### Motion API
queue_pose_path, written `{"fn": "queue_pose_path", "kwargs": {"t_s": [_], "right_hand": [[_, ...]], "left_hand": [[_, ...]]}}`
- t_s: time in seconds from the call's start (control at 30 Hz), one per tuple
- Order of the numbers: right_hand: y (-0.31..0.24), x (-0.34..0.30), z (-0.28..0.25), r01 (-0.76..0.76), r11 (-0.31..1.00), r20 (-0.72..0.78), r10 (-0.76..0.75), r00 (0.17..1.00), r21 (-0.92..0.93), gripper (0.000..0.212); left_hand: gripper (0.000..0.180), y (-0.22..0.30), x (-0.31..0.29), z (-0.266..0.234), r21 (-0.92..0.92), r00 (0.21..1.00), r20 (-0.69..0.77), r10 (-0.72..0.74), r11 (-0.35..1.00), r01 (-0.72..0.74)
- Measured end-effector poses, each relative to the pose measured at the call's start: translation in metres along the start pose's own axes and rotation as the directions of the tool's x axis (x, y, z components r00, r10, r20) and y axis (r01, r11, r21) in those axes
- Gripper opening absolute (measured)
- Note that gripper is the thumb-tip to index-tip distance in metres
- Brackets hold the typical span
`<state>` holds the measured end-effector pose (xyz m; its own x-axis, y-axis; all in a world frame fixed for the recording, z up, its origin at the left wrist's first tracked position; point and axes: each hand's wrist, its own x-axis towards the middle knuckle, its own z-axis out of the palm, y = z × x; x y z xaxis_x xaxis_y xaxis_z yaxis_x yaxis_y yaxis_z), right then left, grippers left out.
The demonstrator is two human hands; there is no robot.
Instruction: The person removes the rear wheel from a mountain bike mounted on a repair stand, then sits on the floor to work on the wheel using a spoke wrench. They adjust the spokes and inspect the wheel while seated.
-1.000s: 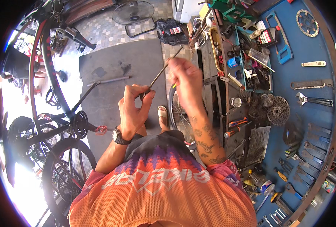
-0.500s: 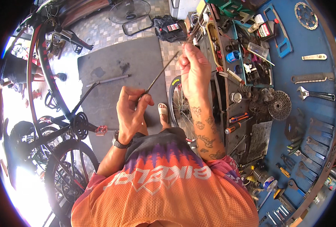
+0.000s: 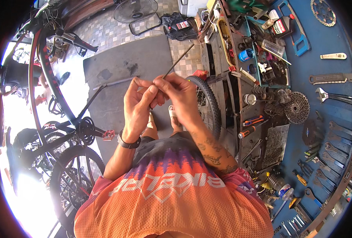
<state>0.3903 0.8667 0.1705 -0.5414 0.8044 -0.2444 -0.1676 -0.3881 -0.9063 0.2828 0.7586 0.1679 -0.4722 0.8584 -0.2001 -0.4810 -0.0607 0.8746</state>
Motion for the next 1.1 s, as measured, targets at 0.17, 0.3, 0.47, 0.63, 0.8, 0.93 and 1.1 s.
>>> {"fn": "queue_pose_path", "kwargs": {"t_s": [0.17, 0.3, 0.47, 0.63, 0.8, 0.93, 1.1], "right_hand": [[0.002, 0.018, -0.026, 0.053, 0.997, -0.16, -0.045, 0.986, 0.049, 0.018], [0.032, 0.003, -0.014, 0.043, 0.992, 0.072, -0.052, 0.996, 0.116, 0.015], [0.02, -0.014, 0.003, 0.104, 0.994, 0.216, -0.111, 0.97, 0.044, 0.013], [0.008, -0.014, 0.004, 0.082, 0.992, 0.313, -0.05, 0.949, -0.091, 0.009], [0.016, -0.028, 0.031, 0.196, 0.896, 0.318, -0.065, 0.946, -0.398, 0.01], [0.03, -0.049, 0.066, 0.113, 0.973, 0.36, -0.034, 0.933, -0.203, 0.018], [0.051, -0.085, 0.088, -0.122, 0.992, 0.506, 0.114, 0.855, -0.018, 0.04]], "left_hand": [[0.016, 0.002, -0.011, -0.003, 0.608, 0.949, 0.026, 0.314, 0.749, -0.264], [0.035, 0.008, -0.005, -0.006, 0.454, 0.955, 0.086, 0.285, 0.842, -0.292], [0.019, 0.001, -0.015, -0.001, -0.286, 0.993, 0.12, 0.012, 0.958, 0.023], [0.021, -0.001, -0.029, -0.011, -0.666, 0.977, 0.158, -0.142, 0.715, 0.212], [0.023, -0.009, -0.052, -0.024, -0.138, 0.963, -0.22, 0.156, 0.972, -0.189], [0.015, -0.005, -0.072, -0.042, 0.582, 0.771, -0.303, 0.56, 0.749, -0.315], [0.013, 0.004, -0.099, -0.078, 0.76, 0.626, -0.26, 0.735, 0.556, -0.337]]}}
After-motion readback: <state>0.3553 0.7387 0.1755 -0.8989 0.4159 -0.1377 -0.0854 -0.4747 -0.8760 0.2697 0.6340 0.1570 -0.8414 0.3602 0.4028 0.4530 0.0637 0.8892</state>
